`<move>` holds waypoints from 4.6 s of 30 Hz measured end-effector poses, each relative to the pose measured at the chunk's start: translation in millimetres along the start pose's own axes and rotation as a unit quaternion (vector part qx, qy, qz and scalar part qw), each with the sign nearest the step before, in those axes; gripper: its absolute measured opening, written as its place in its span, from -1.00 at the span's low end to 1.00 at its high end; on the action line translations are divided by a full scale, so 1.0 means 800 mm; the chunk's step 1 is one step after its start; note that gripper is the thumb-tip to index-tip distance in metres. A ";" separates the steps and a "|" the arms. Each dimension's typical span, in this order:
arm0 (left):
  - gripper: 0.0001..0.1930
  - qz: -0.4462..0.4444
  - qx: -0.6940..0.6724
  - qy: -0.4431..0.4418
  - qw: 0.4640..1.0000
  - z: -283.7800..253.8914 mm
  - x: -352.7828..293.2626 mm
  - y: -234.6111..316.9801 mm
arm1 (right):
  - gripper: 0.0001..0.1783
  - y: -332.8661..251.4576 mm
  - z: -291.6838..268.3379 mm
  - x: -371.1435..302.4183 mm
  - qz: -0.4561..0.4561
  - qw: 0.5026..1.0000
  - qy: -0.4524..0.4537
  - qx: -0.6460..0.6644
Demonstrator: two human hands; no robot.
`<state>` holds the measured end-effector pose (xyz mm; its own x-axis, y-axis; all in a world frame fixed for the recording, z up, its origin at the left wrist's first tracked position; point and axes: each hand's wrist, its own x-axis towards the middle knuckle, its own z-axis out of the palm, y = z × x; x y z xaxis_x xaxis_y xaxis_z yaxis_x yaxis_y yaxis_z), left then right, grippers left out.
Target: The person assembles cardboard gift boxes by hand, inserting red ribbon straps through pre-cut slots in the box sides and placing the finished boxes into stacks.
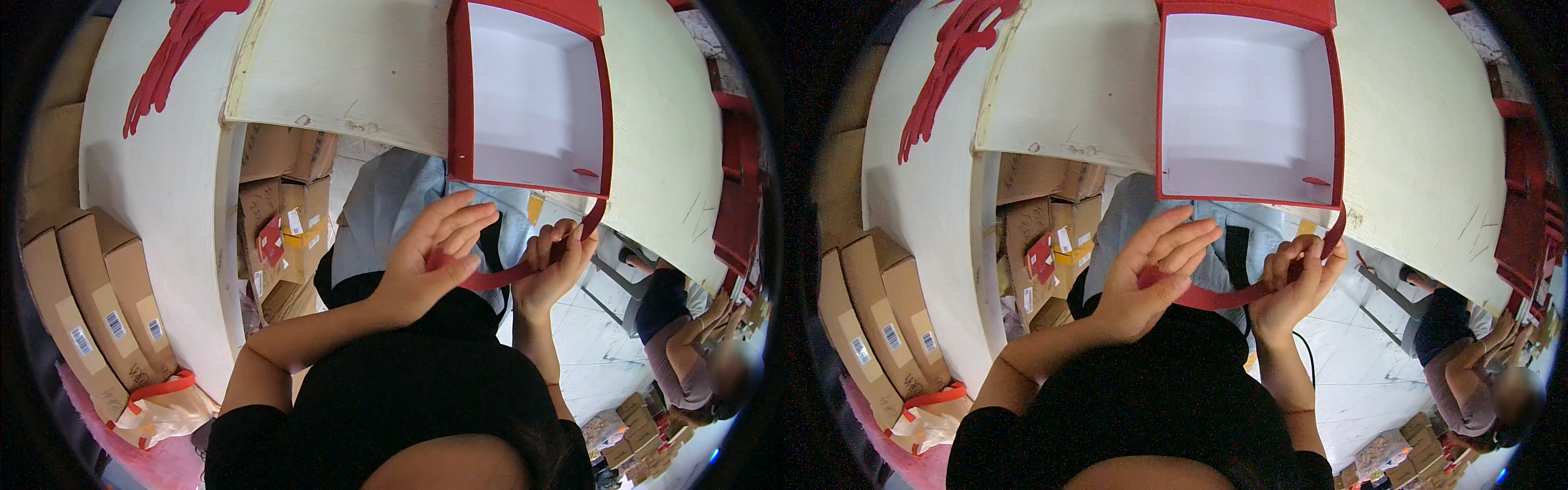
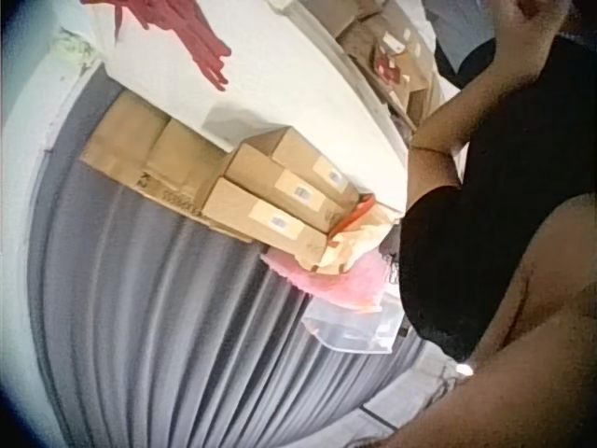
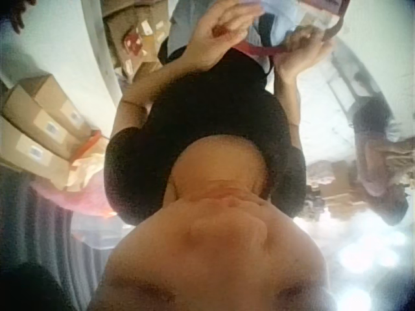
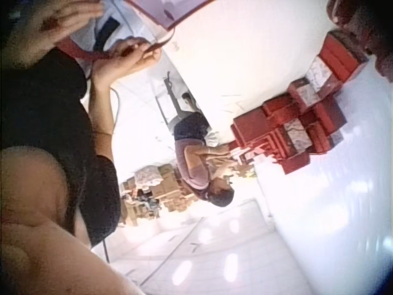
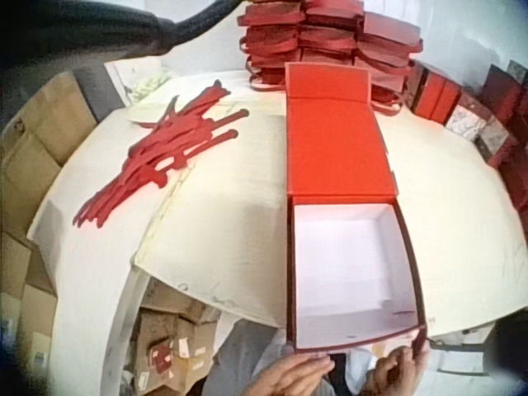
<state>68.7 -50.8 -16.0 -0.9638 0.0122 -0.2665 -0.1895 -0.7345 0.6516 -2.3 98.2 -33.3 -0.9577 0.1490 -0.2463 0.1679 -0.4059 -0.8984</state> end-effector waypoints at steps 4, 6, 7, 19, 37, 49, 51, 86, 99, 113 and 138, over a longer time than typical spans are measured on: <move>-0.27 -0.044 0.042 -0.007 0.998 0.006 0.003 0.002 | -0.76 0.000 0.007 0.004 -0.043 0.998 0.033 -0.031; -0.36 -0.027 0.035 0.030 0.999 -0.012 -0.002 0.003 | -0.62 0.001 -0.013 0.015 -0.142 0.969 0.043 -0.196; -0.41 -0.021 0.033 0.048 0.998 -0.020 -0.005 0.004 | -0.56 0.003 -0.023 0.021 -0.232 0.926 0.052 -0.295; -0.45 0.270 0.084 0.084 0.956 -0.027 0.030 0.063 | -0.69 -0.101 0.140 0.054 -0.398 0.478 -0.522 -0.583; -0.30 -0.123 -0.226 0.004 0.966 -0.030 -0.007 0.005 | -0.83 -0.103 0.090 0.077 -0.407 0.684 -0.448 -0.407; -0.60 -0.078 -0.265 -0.012 0.961 -0.020 0.007 0.045 | -0.83 -0.101 0.100 0.073 -0.378 0.684 -0.479 -0.400; -0.59 -0.053 -0.232 0.010 0.971 -0.016 0.010 0.052 | -0.83 -0.096 0.100 0.074 -0.379 0.678 -0.495 -0.389; -0.81 0.366 0.535 0.110 0.753 -0.010 0.048 0.099 | -0.80 -0.090 0.116 0.064 -0.402 0.622 -0.522 -0.423; -0.86 0.328 0.531 0.085 0.777 -0.012 0.047 0.111 | -0.79 -0.084 0.119 0.064 -0.409 0.621 -0.520 -0.420; -0.92 0.309 0.416 0.083 0.851 -0.030 0.063 0.092 | -0.77 -0.083 0.122 0.063 -0.416 0.612 -0.529 -0.417; -0.90 0.280 0.720 -0.024 0.634 -0.016 0.059 0.125 | -0.85 -0.079 0.125 0.056 -0.359 0.576 -0.537 -0.501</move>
<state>6.4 -132.2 27.4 -0.9538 0.0687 0.2924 0.2431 0.7485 0.6169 -79.4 40.1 48.8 -0.3673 -0.9077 0.2031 -0.8255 0.2175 -0.5208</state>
